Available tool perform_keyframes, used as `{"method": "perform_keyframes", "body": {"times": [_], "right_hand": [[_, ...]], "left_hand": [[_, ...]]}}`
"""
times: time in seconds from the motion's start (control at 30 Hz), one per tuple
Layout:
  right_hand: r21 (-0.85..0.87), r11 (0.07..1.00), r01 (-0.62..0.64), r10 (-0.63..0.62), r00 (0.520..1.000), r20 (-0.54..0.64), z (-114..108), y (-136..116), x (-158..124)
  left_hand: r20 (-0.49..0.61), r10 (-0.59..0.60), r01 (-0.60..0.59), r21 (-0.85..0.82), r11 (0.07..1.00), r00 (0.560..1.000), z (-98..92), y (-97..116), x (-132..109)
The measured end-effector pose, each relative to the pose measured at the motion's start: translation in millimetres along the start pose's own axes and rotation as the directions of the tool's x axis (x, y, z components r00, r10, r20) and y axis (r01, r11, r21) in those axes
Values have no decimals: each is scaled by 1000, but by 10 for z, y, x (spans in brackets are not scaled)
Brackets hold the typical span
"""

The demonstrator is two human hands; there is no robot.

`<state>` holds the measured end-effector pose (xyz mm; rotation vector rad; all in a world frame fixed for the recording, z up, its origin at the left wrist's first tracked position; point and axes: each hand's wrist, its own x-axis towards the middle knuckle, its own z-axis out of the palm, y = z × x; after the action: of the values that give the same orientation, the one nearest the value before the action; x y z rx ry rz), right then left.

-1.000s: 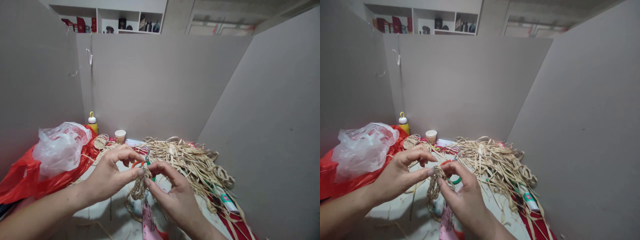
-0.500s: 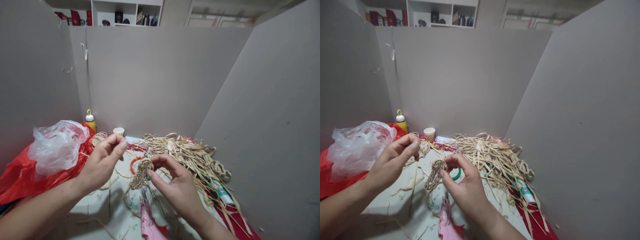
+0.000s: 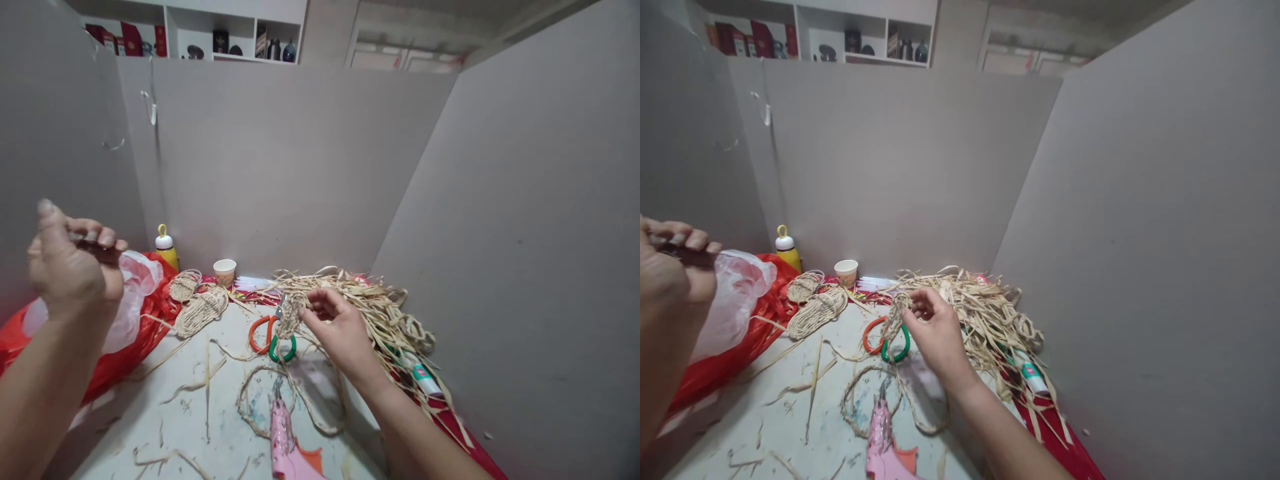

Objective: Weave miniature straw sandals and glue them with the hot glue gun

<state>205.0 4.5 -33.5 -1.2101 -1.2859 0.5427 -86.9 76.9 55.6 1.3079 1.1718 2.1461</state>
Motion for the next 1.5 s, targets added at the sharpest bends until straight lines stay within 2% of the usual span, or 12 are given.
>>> {"method": "perform_keyframes", "body": {"times": [0.1,0.23,0.27,0.37,0.43,0.5,0.7,0.8,0.93,1.07,1.27,1.5], "right_hand": [[70,996,-46,47,999,-12,-33,25,55],[155,986,-66,66,998,6,-27,-28,21],[170,983,-65,64,998,13,-16,-49,-3],[208,976,-63,54,997,50,35,-110,-97],[216,975,-49,31,996,84,78,-144,-165],[183,983,-33,12,994,111,117,-173,-225],[51,999,-11,3,989,147,146,-215,-286],[58,998,-3,-4,994,112,133,-194,-282],[121,993,0,0,1000,2,156,-184,-329],[81,996,24,-29,998,60,202,-232,-428],[162,979,-123,73,956,284,287,-207,-473],[223,940,-259,205,949,239,274,-55,-344]], "left_hand": [[-27,18,-25,-250,968,999,67,-153,54],[354,-53,111,-144,983,934,266,-287,-351],[479,-84,151,-102,983,874,308,-294,-513],[835,-216,321,50,946,506,383,-287,-989],[892,-257,411,90,907,372,397,-281,-1209],[905,-264,481,77,873,333,396,-281,-1326],[904,-309,584,84,807,296,408,-277,-1348],[875,-266,488,40,872,404,411,-263,-1318],[790,-60,91,4,996,611,392,-263,-1303],[710,200,-328,47,943,676,363,-363,-1307],[685,577,-772,-34,635,445,339,-580,-1318],[845,405,-597,-133,791,349,319,-390,-1400]]}}
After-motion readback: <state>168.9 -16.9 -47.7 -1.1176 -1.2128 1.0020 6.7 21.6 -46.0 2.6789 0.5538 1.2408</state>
